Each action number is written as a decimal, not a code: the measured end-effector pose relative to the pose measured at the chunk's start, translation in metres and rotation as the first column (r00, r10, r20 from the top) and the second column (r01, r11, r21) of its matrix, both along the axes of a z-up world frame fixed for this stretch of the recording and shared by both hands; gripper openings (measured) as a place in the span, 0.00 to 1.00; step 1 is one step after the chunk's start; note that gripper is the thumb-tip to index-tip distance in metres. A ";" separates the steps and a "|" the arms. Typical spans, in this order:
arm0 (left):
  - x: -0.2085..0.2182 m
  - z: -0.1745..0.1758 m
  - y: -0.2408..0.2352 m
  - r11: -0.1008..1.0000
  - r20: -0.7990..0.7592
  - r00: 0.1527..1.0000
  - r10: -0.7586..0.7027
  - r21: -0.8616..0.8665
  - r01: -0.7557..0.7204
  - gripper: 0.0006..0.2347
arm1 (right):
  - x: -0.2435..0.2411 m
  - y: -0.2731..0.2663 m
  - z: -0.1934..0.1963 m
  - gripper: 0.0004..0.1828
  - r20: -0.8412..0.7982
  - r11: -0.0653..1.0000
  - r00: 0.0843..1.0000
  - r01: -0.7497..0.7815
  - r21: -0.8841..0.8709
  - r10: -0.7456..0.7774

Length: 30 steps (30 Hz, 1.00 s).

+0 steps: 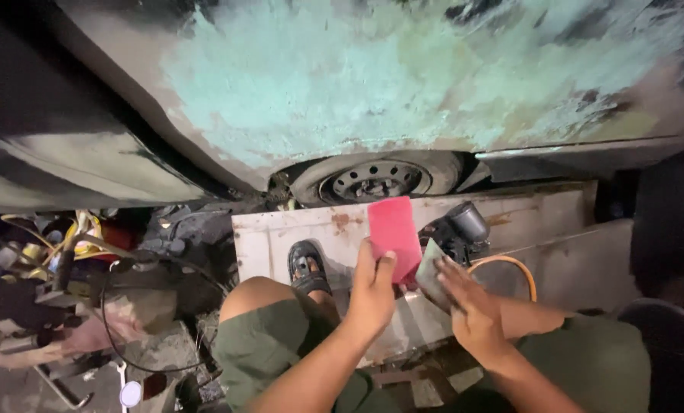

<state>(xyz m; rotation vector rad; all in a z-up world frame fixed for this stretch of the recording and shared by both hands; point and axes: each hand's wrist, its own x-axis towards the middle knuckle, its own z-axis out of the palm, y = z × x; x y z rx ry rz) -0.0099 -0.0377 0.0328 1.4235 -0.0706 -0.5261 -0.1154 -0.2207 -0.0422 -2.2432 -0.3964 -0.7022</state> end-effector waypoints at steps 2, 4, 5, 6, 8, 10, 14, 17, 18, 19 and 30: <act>0.007 0.003 0.004 0.993 -0.021 0.995 0.093 -0.074 -0.094 0.10 | 0.005 -0.012 -0.014 0.25 -0.171 0.990 0.977 0.134 0.050 -0.124; 0.007 0.006 0.011 0.994 0.101 0.990 0.100 -0.041 -0.097 0.09 | -0.003 -0.018 -0.034 0.25 -0.312 0.935 0.900 0.345 0.086 -0.303; 0.007 0.008 0.013 0.995 0.212 0.972 0.100 -0.012 -0.100 0.09 | -0.008 -0.024 -0.043 0.26 -0.458 0.835 0.765 0.544 0.083 -0.453; 0.012 0.008 0.013 0.995 0.219 0.970 0.102 -0.014 -0.101 0.09 | -0.001 -0.025 -0.037 0.26 -0.452 0.836 0.768 0.543 0.085 -0.453; 0.009 0.003 0.016 0.993 0.369 0.929 -0.020 0.116 -0.024 0.19 | -0.003 -0.024 -0.027 0.22 -0.658 0.686 0.648 0.676 0.267 -0.383; 0.008 -0.003 0.016 0.965 0.406 0.905 -0.126 0.262 0.017 0.17 | 0.002 -0.010 0.011 0.10 -0.772 0.459 0.583 0.775 0.434 -0.254; 0.015 -0.033 0.010 0.870 0.617 0.694 -0.371 0.493 0.026 0.21 | 0.015 -0.016 0.043 0.17 -0.883 0.031 0.467 0.883 0.469 0.043; 0.015 -0.035 0.013 0.873 0.781 0.413 -0.470 0.479 0.087 0.02 | 0.015 -0.011 0.040 0.26 -0.647 0.006 0.732 0.661 0.750 0.215; 0.015 -0.033 0.014 0.870 0.777 0.410 -0.478 0.483 0.097 0.02 | 0.014 -0.013 0.033 0.26 -0.648 -0.005 0.732 0.663 0.748 0.211; 0.017 -0.031 0.015 0.842 0.772 0.352 -0.529 0.530 0.102 0.06 | 0.015 -0.016 0.026 0.24 -0.642 -0.030 0.731 0.665 0.746 0.231; 0.017 -0.030 0.031 0.652 0.603 0.389 -0.697 0.758 -0.005 0.14 | 0.016 -0.046 0.092 0.11 -0.417 -0.148 0.908 0.419 0.896 0.051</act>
